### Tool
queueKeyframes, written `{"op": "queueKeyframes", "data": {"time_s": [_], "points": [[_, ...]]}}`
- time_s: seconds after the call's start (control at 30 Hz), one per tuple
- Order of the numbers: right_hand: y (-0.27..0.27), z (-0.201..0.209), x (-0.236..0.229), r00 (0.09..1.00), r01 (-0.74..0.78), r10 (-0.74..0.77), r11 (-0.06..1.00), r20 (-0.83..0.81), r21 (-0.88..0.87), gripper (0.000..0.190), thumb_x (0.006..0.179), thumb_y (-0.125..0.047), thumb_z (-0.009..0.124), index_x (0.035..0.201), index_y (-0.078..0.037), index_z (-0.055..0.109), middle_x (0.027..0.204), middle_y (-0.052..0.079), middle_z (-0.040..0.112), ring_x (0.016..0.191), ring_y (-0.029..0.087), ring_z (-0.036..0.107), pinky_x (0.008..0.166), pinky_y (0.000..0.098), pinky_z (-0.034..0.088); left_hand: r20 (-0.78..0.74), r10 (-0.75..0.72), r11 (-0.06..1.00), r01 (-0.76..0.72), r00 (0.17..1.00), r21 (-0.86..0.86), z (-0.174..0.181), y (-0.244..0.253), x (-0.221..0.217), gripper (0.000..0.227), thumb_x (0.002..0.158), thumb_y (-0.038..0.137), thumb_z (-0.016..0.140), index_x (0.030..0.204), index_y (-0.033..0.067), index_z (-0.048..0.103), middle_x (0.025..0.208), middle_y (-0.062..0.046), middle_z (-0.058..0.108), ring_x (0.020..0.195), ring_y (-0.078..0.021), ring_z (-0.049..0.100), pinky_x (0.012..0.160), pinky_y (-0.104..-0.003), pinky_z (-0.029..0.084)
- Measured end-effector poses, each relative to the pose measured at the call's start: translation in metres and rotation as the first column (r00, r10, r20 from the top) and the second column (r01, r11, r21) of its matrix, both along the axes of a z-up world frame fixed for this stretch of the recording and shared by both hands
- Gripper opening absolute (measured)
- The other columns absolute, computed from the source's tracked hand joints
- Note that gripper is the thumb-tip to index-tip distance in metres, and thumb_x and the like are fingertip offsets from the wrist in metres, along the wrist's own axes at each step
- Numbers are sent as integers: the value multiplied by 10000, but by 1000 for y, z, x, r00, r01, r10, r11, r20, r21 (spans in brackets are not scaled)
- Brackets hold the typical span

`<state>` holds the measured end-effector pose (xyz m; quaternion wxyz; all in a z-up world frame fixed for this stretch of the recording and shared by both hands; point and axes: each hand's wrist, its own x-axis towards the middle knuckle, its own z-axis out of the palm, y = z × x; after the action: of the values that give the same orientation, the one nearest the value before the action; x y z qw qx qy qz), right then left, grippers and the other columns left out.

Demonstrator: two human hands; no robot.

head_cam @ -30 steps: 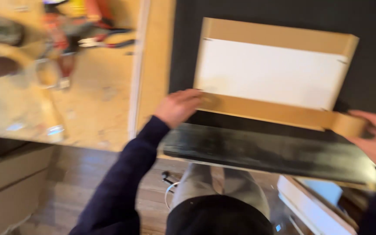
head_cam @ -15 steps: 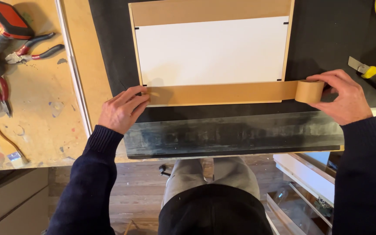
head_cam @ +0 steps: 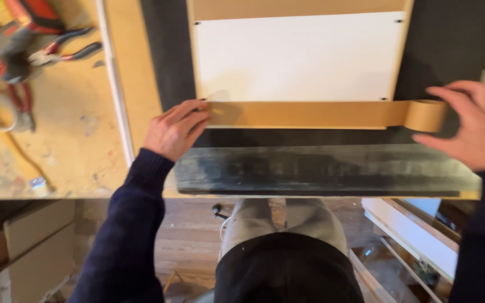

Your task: The recorder is applying brown archival tape to the back of a picture frame to seal it.

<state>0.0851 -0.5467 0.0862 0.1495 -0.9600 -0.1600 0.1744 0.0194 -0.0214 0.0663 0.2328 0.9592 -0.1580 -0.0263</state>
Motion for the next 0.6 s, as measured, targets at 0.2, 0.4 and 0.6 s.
{"op": "queueKeyframes", "data": {"time_s": [0.2,0.4,0.6], "points": [[107,9,-10,956,-264,215,926,199,270,382,922,-244,856,1241,-80,723,1263,55,649,1032,189,616,886,375,490,-5,-37,999,37,999,-37,-6,8,-6,136,928,119,741,1054,75,715,1223,-26,672,992,-253,705,810,-373,585],[257,-29,-22,901,-421,341,835,268,355,156,928,-198,755,1062,-119,761,1150,0,670,1093,200,595,940,412,443,-15,-58,997,57,998,-60,-12,4,-4,98,928,109,733,992,62,676,1165,-16,648,934,-237,694,775,-371,576],[296,-44,-20,903,-423,328,793,279,438,153,878,-173,768,1011,-107,729,1183,0,655,1138,224,578,942,416,442,6,-24,998,24,1000,-66,-13,4,-3,104,947,98,735,1000,46,662,1140,-20,639,898,-219,684,744,-364,567]]}}
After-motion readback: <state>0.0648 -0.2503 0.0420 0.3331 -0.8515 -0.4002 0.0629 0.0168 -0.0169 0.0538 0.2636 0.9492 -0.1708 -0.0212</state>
